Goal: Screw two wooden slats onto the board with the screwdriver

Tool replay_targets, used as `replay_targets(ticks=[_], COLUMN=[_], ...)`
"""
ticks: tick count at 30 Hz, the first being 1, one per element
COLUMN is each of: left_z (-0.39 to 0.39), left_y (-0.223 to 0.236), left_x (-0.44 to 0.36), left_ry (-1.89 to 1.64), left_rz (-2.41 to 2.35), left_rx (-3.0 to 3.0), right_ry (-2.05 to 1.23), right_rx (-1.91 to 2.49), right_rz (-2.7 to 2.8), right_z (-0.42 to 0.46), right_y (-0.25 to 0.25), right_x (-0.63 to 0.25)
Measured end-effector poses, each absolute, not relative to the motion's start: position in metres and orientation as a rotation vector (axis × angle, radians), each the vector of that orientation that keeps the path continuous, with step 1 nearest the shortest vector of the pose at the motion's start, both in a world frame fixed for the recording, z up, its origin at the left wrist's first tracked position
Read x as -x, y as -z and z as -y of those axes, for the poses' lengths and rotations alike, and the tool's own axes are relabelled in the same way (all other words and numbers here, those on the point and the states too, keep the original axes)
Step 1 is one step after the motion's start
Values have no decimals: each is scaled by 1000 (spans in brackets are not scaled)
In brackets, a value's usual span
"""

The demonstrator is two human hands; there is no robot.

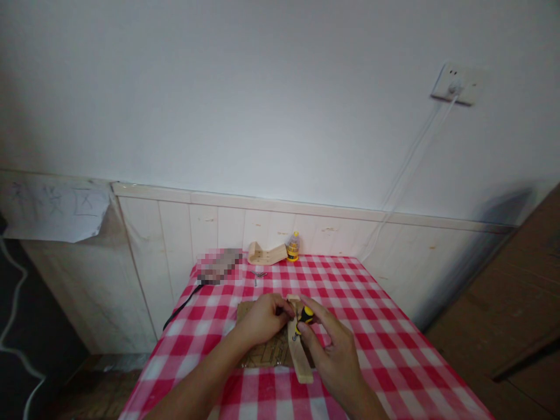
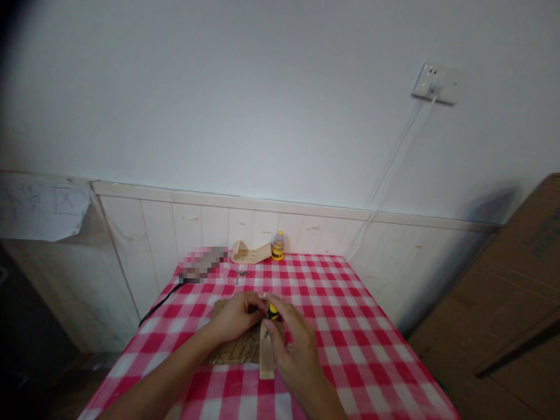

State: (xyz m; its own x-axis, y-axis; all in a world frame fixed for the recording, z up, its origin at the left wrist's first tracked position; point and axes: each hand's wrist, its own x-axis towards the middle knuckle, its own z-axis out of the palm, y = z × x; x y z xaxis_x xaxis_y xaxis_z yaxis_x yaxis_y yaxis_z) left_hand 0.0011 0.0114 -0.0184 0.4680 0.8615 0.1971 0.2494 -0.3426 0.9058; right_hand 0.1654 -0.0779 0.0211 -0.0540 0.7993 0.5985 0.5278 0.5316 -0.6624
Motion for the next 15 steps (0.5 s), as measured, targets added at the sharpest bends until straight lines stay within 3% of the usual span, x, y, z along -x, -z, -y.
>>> replay_targets(ticks=[15], left_z=[-12], left_y=[19], left_x=[-3], left_ry=[-855], left_rz=[-967], left_rx=[-1856], right_ry=[-339], right_rx=[1196], right_rz=[1578], right_z=[78], right_y=[-16], right_x=[-168])
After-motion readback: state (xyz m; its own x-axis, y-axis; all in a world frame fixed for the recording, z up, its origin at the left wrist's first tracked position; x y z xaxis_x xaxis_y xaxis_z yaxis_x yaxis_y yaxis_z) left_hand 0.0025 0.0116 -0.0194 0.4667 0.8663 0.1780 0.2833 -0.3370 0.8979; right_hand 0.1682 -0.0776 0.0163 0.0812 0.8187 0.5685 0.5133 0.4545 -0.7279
